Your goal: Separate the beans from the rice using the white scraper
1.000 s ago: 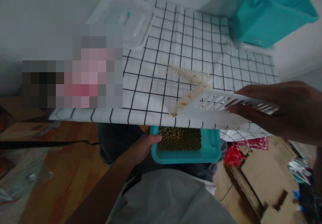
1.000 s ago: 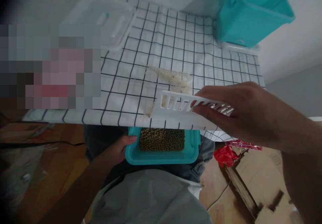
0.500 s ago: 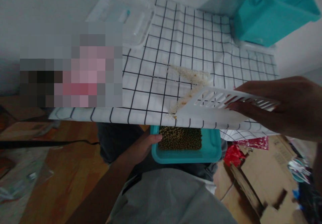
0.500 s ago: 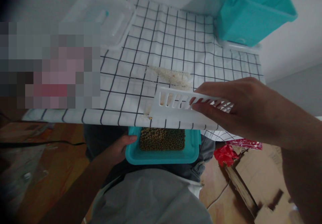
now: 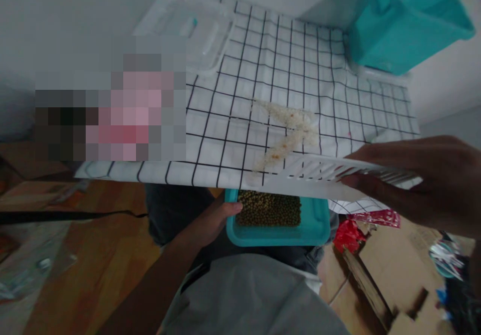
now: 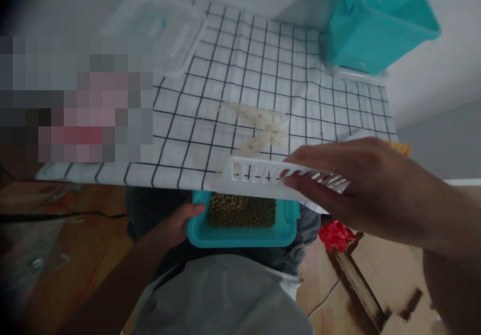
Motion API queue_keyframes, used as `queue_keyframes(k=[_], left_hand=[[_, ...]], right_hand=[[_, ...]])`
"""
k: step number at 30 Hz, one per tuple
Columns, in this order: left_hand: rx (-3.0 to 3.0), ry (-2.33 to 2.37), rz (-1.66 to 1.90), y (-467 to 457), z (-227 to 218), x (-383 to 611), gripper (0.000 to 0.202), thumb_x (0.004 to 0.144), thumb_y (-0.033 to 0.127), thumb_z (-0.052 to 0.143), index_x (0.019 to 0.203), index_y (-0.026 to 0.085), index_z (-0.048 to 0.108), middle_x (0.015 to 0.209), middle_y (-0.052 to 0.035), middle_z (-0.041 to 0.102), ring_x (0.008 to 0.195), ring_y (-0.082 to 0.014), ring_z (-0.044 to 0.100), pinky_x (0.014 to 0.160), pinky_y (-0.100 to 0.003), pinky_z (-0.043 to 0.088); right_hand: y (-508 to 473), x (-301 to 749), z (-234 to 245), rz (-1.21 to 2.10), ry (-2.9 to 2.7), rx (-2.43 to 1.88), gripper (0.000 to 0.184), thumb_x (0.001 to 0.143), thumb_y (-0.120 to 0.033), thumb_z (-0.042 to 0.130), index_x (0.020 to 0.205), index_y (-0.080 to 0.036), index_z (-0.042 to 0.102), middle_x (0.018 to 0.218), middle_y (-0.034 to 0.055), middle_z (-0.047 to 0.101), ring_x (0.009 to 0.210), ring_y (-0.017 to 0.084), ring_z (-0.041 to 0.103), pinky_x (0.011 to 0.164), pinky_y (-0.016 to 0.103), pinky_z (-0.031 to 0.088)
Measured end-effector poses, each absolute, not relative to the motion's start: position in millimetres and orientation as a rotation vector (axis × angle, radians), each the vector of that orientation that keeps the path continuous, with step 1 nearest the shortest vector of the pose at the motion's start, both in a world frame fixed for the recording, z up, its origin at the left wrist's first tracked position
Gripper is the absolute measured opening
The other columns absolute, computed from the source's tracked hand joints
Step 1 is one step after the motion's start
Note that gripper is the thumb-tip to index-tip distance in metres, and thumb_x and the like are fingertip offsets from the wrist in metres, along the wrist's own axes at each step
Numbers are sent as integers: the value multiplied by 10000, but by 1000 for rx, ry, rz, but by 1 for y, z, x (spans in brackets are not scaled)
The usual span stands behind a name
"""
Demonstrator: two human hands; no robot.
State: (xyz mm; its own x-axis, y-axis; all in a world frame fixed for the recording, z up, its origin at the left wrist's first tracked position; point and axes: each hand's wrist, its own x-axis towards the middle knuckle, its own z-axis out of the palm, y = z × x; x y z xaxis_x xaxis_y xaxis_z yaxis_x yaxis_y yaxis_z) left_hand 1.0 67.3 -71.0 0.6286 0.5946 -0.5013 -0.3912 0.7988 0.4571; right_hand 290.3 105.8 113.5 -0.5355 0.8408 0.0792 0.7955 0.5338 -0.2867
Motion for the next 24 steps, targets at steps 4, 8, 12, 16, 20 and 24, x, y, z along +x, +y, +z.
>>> queue_keyframes(k=[4,8,12,16,20,24], left_hand=[[344,644,588,67,-73,-1,452,818,207,547,1268,187,570,1081,-75,737,1070,-281,642,1017,-425,423],[347,674,626,66,-70,-2,484,831,188,541,1313,223,526,1135,-82,715,1080,-282,636,1021,-430,417],[351,686,635,64,-68,-3,496,803,218,582,1298,223,542,1156,-104,702,1090,-311,627,994,-469,436],[340,708,654,61,-66,-4,483,790,223,604,1272,213,566,1162,-106,698,1125,-313,605,1027,-463,404],[348,681,655,61,-63,-4,497,791,224,607,1285,218,550,1173,-107,692,1165,-318,576,1046,-477,379],[344,689,649,62,-65,-4,447,796,217,599,1243,203,585,1200,-110,677,1197,-313,549,1067,-471,353]], right_hand=[[112,277,104,527,-2547,-1418,157,843,-331,573,992,-304,617,804,-49,698,597,128,631,510,246,452],[130,261,101,837,-2536,-1406,164,879,-351,514,1000,-289,606,827,-28,694,652,131,630,557,259,457],[148,257,103,925,-2529,-1348,197,887,-382,493,999,-267,606,791,-13,679,653,135,613,573,267,442],[163,265,105,963,-2535,-1355,202,870,-410,510,941,-250,610,745,-21,658,609,126,582,544,260,425],[174,273,105,959,-2496,-1373,225,877,-394,497,994,-239,610,812,-8,678,632,128,594,547,254,428],[187,276,103,836,-2486,-1459,231,876,-416,502,955,-221,598,759,-4,654,605,125,574,522,243,400]])
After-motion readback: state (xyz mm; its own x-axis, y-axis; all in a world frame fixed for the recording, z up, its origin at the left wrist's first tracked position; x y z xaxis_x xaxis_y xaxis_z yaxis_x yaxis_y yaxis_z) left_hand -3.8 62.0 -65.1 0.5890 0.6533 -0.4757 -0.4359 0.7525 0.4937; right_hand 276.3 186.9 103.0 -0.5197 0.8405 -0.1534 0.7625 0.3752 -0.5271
